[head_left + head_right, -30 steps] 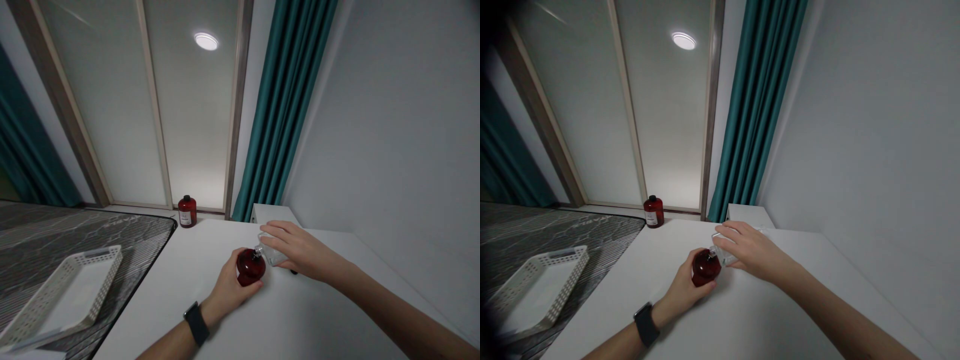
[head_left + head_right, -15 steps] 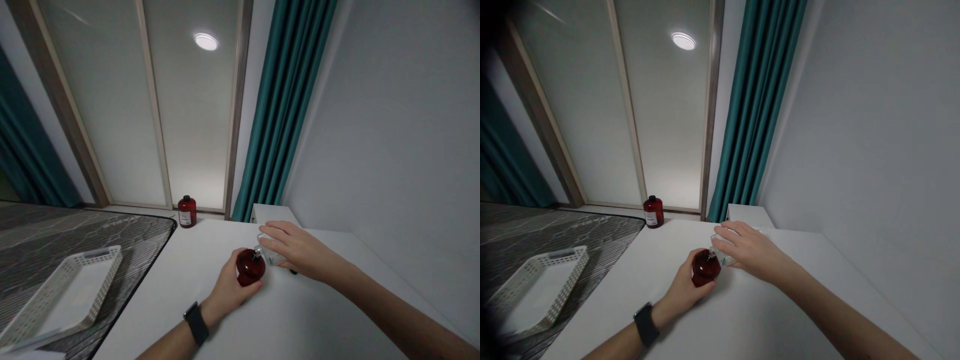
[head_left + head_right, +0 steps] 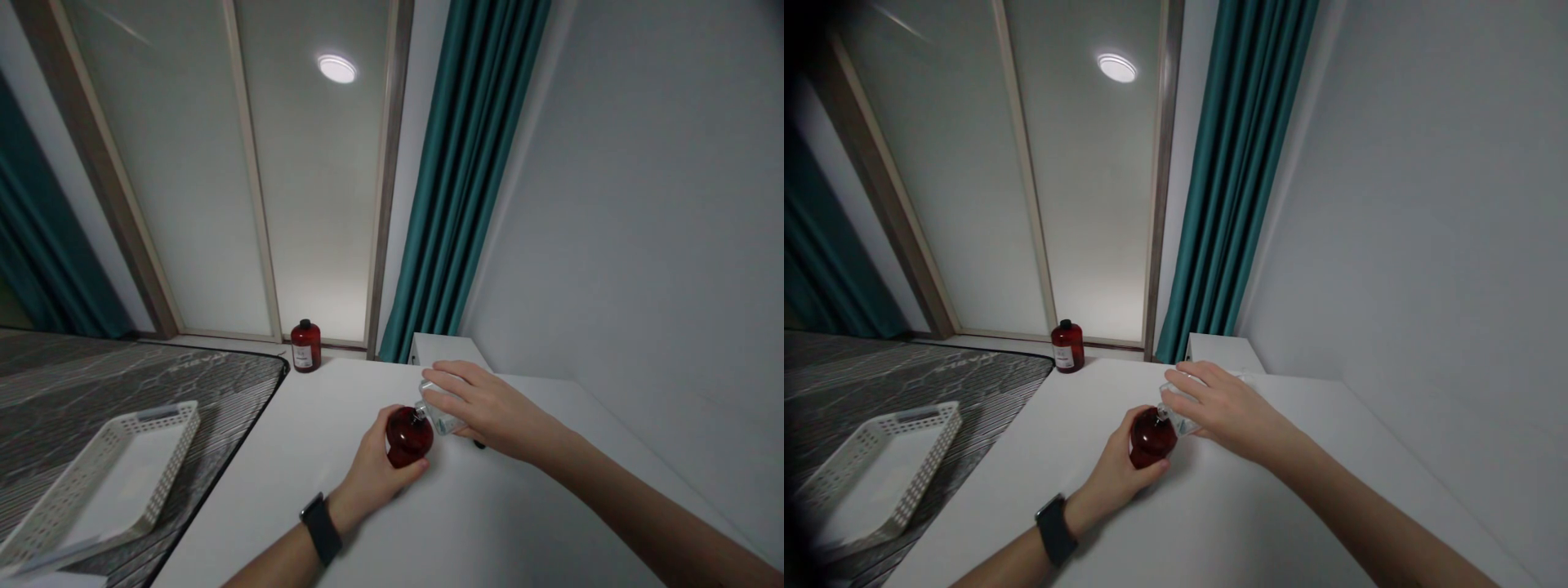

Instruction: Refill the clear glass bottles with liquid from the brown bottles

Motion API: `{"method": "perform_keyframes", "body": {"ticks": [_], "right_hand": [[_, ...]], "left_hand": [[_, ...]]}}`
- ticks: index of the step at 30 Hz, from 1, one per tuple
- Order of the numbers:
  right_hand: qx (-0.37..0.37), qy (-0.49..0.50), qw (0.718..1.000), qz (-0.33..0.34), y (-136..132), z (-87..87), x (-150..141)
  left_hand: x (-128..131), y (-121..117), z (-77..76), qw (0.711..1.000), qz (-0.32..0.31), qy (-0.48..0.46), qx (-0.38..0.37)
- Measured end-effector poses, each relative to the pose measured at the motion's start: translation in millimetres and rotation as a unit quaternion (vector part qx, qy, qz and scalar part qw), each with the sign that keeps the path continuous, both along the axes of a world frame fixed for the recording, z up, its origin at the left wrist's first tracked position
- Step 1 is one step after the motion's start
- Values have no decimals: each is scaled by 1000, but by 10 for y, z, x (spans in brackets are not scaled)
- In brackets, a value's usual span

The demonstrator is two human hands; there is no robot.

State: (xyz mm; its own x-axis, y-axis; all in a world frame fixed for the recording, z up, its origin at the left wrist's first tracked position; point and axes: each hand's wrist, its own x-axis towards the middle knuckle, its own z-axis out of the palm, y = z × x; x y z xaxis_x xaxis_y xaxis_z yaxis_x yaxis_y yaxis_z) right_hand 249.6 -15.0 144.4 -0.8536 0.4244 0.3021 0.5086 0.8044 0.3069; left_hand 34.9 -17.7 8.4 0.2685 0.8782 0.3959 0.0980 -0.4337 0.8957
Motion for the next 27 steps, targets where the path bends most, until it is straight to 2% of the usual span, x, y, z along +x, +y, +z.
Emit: {"method": "perform_keyframes", "body": {"ticks": [8,15,21,25,27], "right_hand": [[-85,88,992,-37,-3,-97,44],[-105,163,980,-46,-13,-276,106],[-117,295,944,-91,24,-655,188],[-170,400,888,-148,44,-1009,147],[-198,454,855,-151,58,-1213,105]], "left_hand": [[1,12,-35,1000,0,4,2],[-15,33,-52,1000,-13,2,7],[-58,59,-89,1000,-24,5,18],[-90,71,-87,999,-32,-2,0],[-98,76,-82,999,-39,-9,-6]]}}
